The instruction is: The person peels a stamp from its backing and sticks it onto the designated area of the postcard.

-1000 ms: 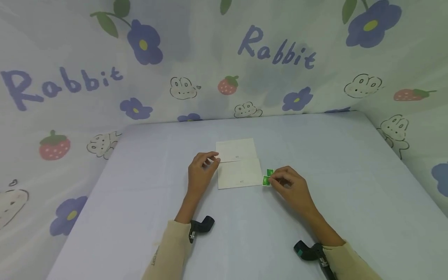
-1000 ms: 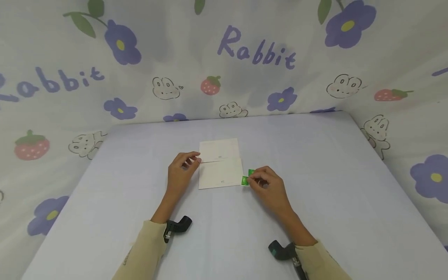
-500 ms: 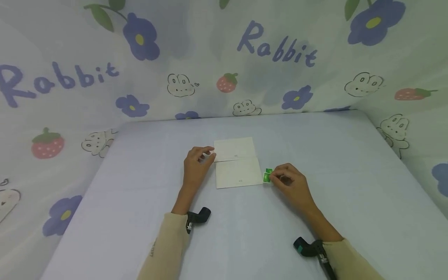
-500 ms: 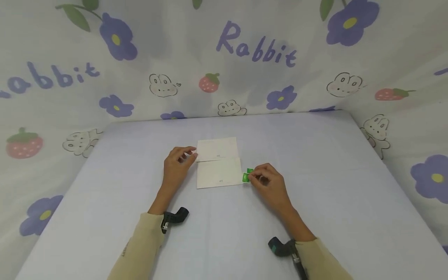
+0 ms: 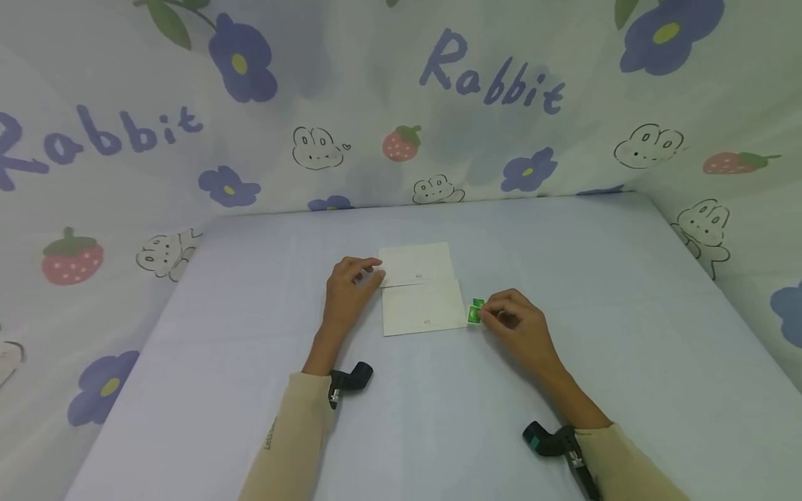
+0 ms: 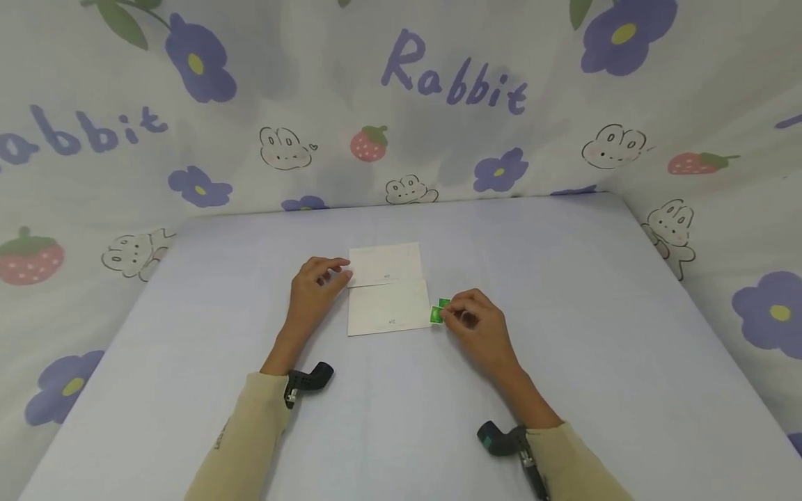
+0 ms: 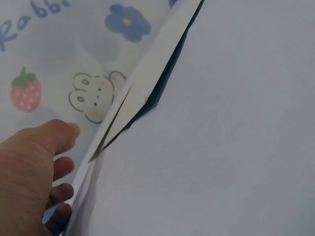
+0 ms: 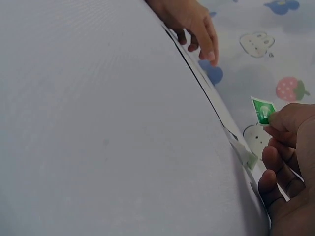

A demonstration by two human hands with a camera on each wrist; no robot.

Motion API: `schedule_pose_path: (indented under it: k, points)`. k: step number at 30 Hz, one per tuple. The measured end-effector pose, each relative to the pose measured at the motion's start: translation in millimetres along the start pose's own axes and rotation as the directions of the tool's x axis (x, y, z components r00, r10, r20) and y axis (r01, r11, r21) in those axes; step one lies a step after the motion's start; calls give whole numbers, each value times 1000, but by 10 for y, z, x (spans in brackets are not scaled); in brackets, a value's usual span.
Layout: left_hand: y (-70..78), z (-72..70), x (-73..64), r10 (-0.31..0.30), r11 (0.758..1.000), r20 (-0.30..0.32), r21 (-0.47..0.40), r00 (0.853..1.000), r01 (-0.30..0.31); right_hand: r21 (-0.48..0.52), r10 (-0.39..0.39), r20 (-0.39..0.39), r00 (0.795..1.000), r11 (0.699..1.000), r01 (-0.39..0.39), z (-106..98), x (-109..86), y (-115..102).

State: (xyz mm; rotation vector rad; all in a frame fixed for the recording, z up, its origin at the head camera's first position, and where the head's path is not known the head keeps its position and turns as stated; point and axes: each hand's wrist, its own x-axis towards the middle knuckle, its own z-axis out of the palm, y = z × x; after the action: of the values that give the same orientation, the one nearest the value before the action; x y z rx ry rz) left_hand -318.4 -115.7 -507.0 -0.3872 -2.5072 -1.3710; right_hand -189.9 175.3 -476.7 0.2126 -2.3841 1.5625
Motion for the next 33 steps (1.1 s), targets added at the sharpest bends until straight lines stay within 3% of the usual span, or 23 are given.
schedule_pose_path:
  k: [4,12,33]
  points:
    - [-9,6,10,-16,1000,14,18,1000,16,-14,-1,12,1000,1000,1,-3,24,48]
    - [-15,23,28,0,998,51,62,999,-3,-1,7,-5,1000,1000,-7,24,81,429]
    - [-40,36,40,27,983,94,180,995,-43,-2,3,-3,1000,1000,-3,40,117,456]
